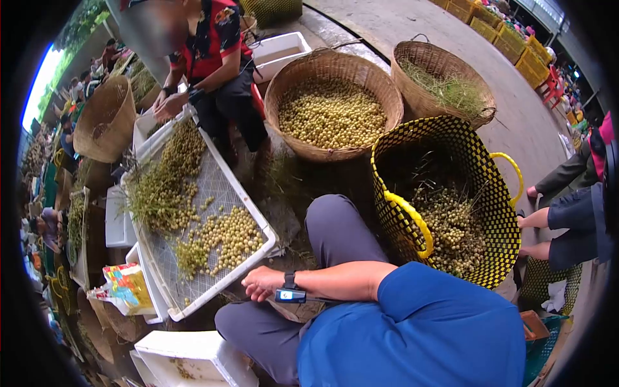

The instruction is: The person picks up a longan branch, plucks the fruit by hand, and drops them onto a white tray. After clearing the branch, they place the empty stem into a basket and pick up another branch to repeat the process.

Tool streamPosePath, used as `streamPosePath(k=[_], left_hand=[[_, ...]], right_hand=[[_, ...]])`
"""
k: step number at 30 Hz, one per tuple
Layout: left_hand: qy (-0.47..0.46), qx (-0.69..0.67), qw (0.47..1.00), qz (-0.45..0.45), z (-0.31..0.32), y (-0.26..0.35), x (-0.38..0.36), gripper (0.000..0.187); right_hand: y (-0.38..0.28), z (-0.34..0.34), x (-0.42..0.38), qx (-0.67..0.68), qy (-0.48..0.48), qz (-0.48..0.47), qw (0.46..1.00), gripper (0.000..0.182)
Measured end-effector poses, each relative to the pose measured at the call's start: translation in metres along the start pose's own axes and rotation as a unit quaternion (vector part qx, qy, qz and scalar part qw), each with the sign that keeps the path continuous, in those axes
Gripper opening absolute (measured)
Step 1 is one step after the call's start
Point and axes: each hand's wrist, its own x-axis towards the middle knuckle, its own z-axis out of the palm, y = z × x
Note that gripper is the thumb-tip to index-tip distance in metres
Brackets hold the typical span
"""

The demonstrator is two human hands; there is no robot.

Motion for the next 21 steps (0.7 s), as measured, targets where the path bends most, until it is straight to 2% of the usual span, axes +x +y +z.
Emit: streamPosePath(k=[10, 11, 12, 14, 15, 16, 17, 18, 19, 20, 21], left_hand=[[-0.019, -0.048, 0.999, -0.004, 0.027, 0.005, 0.002, 0.033], [-0.025, -0.060, 0.998, -0.005, 0.025, 0.004, 0.003, 0.033], [-0.031, -0.080, 0.996, -0.004, 0.020, 0.003, 0.004, 0.033], [-0.090, -0.207, 0.974, -0.001, 0.003, 0.002, 0.023, 0.032], [-0.107, -0.276, 0.955, -0.007, -0.021, -0.005, 0.024, 0.032], [-0.045, -0.100, 0.992, 0.055, -0.036, -0.020, 0.028, 0.032], [0.036, 0.087, 0.991, 0.092, -0.047, -0.027, 0.018, 0.032], [0.015, -0.153, 0.985, 0.075, -0.063, -0.055, 0.038, 0.021], [0.144, -0.111, 0.983, -0.038, -0.039, 0.002, -0.015, 0.019], [0.095, -0.283, 0.954, 0.019, -0.049, -0.030, 0.008, 0.026], [0.113, -0.257, 0.960, -0.006, -0.045, -0.018, -0.004, 0.030]], right_hand=[[-0.005, -0.017, -0.007, -0.027, 0.035, -0.029, 0.999, 0.024], [-0.006, -0.017, -0.009, -0.018, 0.042, -0.027, 0.999, 0.017], [-0.004, -0.024, -0.006, -0.022, 0.039, -0.023, 0.999, 0.017], [0.009, -0.034, 0.007, -0.050, -0.047, -0.046, 0.997, 0.011], [-0.003, -0.028, 0.000, 0.048, -0.132, 0.000, 0.990, 0.008], [-0.005, -0.017, -0.007, -0.016, -0.009, -0.006, 1.000, 0.010], [0.003, -0.029, 0.009, 0.050, -0.076, 0.018, 0.996, 0.013], [0.000, -0.020, 0.004, 0.019, -0.016, 0.014, 1.000, 0.019], [-0.002, -0.021, 0.002, 0.019, -0.012, 0.025, 0.999, 0.019], [-0.002, -0.016, -0.001, -0.033, 0.071, 0.021, 0.997, 0.020], [0.002, -0.023, 0.001, -0.036, 0.060, 0.022, 0.997, 0.021]])
